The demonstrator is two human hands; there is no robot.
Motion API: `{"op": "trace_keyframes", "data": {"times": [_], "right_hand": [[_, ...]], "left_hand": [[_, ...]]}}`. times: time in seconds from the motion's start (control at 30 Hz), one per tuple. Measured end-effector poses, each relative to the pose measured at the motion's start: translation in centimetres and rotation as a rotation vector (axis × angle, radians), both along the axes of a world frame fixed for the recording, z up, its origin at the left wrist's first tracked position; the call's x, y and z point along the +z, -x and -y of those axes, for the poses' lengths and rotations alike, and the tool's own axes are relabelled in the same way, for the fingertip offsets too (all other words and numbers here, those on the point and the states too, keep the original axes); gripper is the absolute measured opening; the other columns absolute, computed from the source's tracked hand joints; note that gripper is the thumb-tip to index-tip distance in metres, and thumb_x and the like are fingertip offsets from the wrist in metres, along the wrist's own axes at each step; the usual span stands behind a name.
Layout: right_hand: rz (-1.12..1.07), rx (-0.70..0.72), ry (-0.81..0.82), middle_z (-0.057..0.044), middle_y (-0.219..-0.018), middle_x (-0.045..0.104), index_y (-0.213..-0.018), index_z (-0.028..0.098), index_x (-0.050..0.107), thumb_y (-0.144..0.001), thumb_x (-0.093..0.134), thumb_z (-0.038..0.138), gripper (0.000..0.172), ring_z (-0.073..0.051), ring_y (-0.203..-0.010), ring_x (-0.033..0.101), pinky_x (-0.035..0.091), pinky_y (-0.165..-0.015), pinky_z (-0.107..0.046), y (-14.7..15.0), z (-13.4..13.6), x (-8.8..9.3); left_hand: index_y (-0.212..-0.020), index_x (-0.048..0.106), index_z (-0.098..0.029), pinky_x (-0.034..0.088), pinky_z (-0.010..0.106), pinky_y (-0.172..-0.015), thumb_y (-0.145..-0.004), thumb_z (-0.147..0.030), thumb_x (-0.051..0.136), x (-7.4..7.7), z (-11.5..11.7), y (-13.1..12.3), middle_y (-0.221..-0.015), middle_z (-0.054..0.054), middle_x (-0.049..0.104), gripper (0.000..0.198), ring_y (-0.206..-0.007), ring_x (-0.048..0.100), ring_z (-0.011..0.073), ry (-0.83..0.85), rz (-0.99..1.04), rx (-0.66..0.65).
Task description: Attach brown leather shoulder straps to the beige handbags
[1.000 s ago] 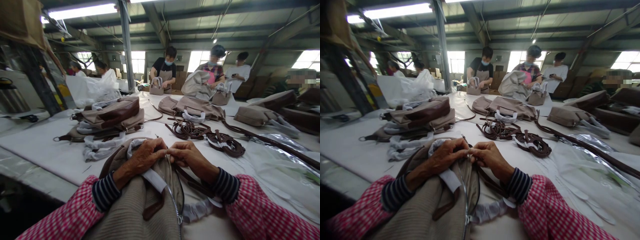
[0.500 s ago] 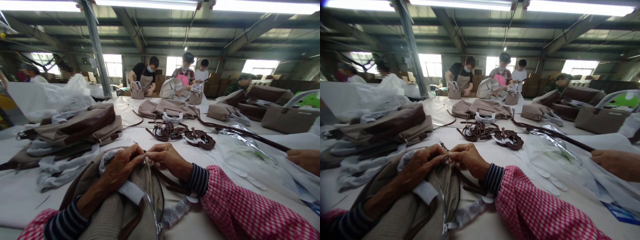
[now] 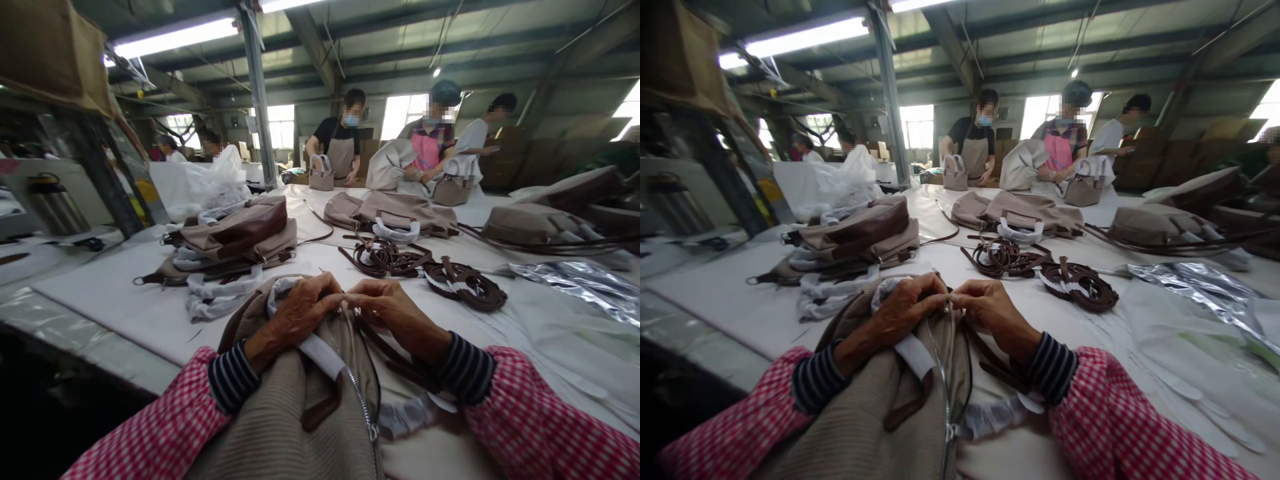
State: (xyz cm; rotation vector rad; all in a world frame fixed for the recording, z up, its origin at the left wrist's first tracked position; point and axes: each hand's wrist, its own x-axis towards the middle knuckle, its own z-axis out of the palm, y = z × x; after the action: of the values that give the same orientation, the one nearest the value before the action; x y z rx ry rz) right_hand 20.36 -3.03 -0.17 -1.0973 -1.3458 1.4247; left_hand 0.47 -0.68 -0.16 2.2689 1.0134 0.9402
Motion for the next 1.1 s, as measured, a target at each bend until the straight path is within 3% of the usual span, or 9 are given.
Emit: {"op": "trace_keyframes", "data": {"times": [0.1,0.23,0.4,0.53,0.7,0.9,1.1], "right_hand": [[0.016,-0.029,-0.02,0.006,-0.052,0.048,-0.074,0.012,0.072,-0.066,0.089,0.042,0.036,-0.004,-0.047,0.028,0.015,-0.046,-0.023,0.0,-0.1,-0.1],[-0.043,-0.035,0.039,0.006,-0.052,0.047,-0.071,0.013,0.07,-0.065,0.09,0.042,0.036,-0.004,-0.047,0.029,0.015,-0.046,-0.023,0.1,-0.6,-0.3],[-0.145,-0.042,0.094,0.003,-0.055,0.055,-0.067,0.012,0.07,-0.057,0.093,0.036,0.035,-0.004,-0.047,0.034,0.018,-0.044,-0.021,0.2,-1.3,-0.8],[-0.169,0.007,0.138,-0.002,-0.063,0.065,-0.071,0.012,0.072,-0.059,0.092,0.034,0.032,-0.003,-0.046,0.035,0.018,-0.041,-0.019,0.0,-1.6,-1.3],[-0.167,-0.01,0.144,-0.004,-0.064,0.067,-0.069,0.012,0.069,-0.06,0.092,0.032,0.032,-0.003,-0.044,0.035,0.019,-0.04,-0.018,0.0,-1.4,-1.1],[-0.185,-0.015,0.087,-0.001,-0.061,0.064,-0.067,0.012,0.064,-0.058,0.09,0.031,0.033,-0.003,-0.045,0.037,0.019,-0.041,-0.018,0.7,-0.8,-0.5],[-0.285,-0.008,0.06,0.001,-0.061,0.063,-0.067,0.015,0.059,-0.06,0.091,0.035,0.038,-0.003,-0.045,0.036,0.019,-0.041,-0.018,1.5,-1.0,-1.4]], "left_hand": [[-0.088,0.066,-0.019,0.043,0.029,-0.077,-0.098,-0.034,0.06,-0.1,-0.1,0.0,-0.084,0.0,0.069,0.019,-0.08,0.062,0.0164,0.013,0.012,-0.004],[-0.088,0.065,-0.019,0.042,0.03,-0.079,-0.098,-0.034,0.059,-0.1,-0.2,-0.1,-0.084,0.0,0.069,0.02,-0.081,0.062,0.0171,0.027,0.001,-0.01],[-0.088,0.065,-0.019,0.042,0.031,-0.08,-0.098,-0.031,0.056,-0.2,-0.3,-0.2,-0.085,0.001,0.07,0.018,-0.081,0.062,0.0175,0.026,-0.022,-0.019],[-0.088,0.069,-0.018,0.045,0.03,-0.081,-0.094,-0.026,0.061,-0.1,-0.4,0.0,-0.087,0.002,0.072,0.013,-0.085,0.064,0.0182,0.067,-0.022,-0.044],[-0.089,0.072,-0.017,0.047,0.027,-0.079,-0.091,-0.029,0.065,0.0,-0.6,0.2,-0.089,0.002,0.073,0.014,-0.085,0.064,0.0175,0.141,0.015,-0.121],[-0.086,0.071,-0.017,0.045,0.027,-0.076,-0.091,-0.027,0.065,0.1,-0.1,0.2,-0.086,0.002,0.072,0.012,-0.082,0.063,0.0167,0.116,0.004,-0.033],[-0.087,0.067,-0.018,0.043,0.03,-0.076,-0.093,-0.028,0.061,0.0,0.1,0.5,-0.082,0.001,0.069,0.013,-0.08,0.061,0.0174,0.105,-0.013,0.009]]}}
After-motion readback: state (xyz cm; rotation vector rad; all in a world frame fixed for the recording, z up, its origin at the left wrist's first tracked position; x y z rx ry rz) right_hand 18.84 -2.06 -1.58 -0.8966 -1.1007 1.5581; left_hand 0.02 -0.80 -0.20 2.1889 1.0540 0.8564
